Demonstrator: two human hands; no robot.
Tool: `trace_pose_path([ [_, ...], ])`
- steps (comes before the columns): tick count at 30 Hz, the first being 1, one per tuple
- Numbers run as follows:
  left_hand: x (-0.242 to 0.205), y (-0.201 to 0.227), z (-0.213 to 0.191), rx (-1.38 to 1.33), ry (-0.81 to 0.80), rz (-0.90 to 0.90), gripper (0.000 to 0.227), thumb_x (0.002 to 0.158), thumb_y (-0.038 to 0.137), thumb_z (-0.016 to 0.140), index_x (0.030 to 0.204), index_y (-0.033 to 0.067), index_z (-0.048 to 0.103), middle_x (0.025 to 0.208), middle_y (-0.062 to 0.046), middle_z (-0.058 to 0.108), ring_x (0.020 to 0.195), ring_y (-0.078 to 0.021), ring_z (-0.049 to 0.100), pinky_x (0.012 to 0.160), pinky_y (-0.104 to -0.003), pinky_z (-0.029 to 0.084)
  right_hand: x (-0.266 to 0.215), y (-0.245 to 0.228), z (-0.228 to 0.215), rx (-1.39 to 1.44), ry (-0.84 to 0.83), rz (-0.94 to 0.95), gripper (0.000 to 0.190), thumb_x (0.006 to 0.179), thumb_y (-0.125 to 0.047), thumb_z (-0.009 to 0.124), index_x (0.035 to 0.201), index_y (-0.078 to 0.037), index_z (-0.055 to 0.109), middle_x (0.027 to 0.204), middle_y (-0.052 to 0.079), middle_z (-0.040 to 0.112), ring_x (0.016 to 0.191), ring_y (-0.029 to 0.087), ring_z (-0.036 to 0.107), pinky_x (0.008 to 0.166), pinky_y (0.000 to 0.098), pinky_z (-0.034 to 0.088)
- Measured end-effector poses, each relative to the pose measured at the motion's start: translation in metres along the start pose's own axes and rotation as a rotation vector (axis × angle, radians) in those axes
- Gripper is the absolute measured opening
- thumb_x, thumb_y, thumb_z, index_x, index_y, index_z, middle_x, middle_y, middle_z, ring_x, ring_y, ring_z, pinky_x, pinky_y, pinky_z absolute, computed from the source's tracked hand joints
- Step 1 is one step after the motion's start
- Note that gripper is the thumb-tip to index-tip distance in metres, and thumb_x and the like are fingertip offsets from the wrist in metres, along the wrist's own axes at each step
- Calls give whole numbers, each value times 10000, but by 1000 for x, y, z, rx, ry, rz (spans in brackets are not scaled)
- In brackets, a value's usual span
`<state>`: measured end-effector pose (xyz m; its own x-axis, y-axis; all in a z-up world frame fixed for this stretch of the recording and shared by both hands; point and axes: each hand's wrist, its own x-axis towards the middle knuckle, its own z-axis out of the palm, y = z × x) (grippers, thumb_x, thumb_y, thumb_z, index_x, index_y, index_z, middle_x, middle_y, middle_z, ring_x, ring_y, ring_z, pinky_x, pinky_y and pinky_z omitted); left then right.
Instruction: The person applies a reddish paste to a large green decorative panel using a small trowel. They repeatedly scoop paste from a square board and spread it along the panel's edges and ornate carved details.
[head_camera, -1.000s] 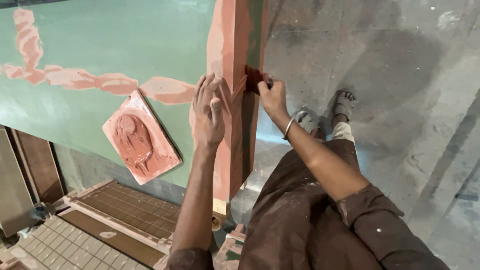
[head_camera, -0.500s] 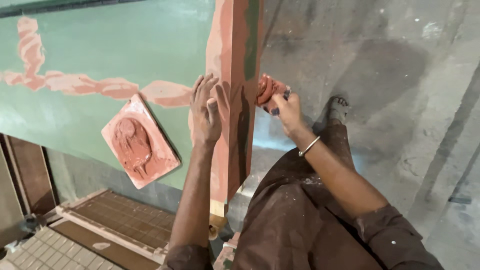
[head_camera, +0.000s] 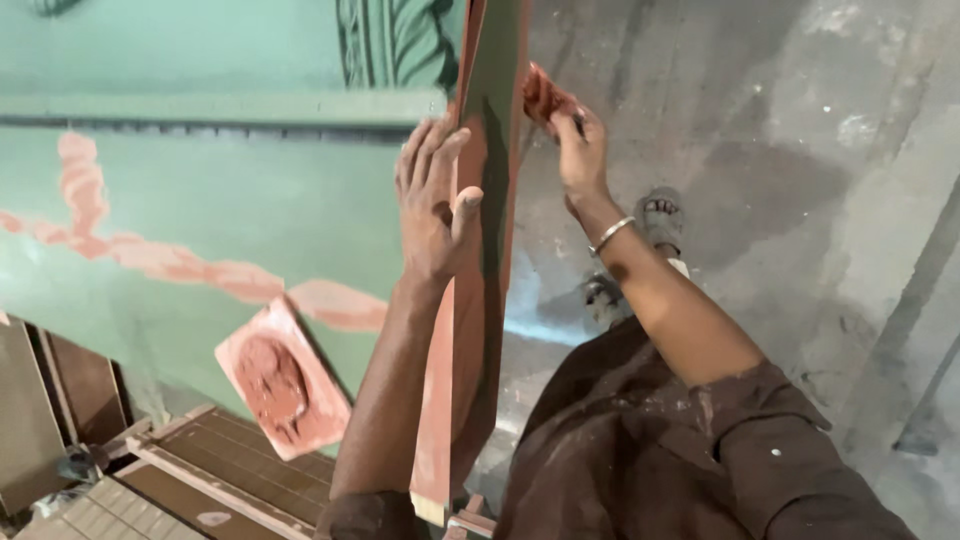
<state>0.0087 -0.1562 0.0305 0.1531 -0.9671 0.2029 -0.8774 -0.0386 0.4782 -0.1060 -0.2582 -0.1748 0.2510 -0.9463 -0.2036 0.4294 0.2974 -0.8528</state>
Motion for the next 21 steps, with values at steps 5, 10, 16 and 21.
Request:
trace_pose_path([
  [5, 95, -14, 24, 0, 3, -25, 743, 1097, 649, 291, 1427, 45, 572, 1570, -144, 498, 1546, -364, 365, 1307, -512, 266, 100, 6, 24, -430, -67, -323, 446, 1034, 45, 463, 1462, 23, 585, 1490, 171, 596, 1409, 237, 524, 1214, 344, 386],
  [10, 142, -31, 45, 29, -74, -33, 759, 1085, 663, 291, 1434, 53, 577, 1588, -138, 492, 1565, -367, 349, 1328, -540, 221, 100, 10, 59, -18, -147, -262, 554, 975, 30, 435, 1517, -54, 510, 1570, 148, 496, 1462, 247, 510, 1276, 365, 387],
  [16, 152, -30, 48, 17, -129, -21, 808, 1071, 698, 268, 1459, 51, 556, 1601, -132, 476, 1583, -369, 316, 1346, -563, 183, 62, -3, 19, -791, -375, -351, 551, 746, -10, 660, 1294, -44, 691, 1238, 181, 651, 1049, 337, 622, 892, 386, 498],
  [21, 154, -24, 47, -14, -102, -52, 892, 1045, 750, 208, 1457, 35, 547, 1587, -151, 496, 1585, -372, 320, 1339, -555, 193, 149, 25, 11, -251, -91, 36, 405, 978, 64, 462, 1335, 19, 647, 1239, 90, 750, 818, 123, 556, 726, 263, 472],
])
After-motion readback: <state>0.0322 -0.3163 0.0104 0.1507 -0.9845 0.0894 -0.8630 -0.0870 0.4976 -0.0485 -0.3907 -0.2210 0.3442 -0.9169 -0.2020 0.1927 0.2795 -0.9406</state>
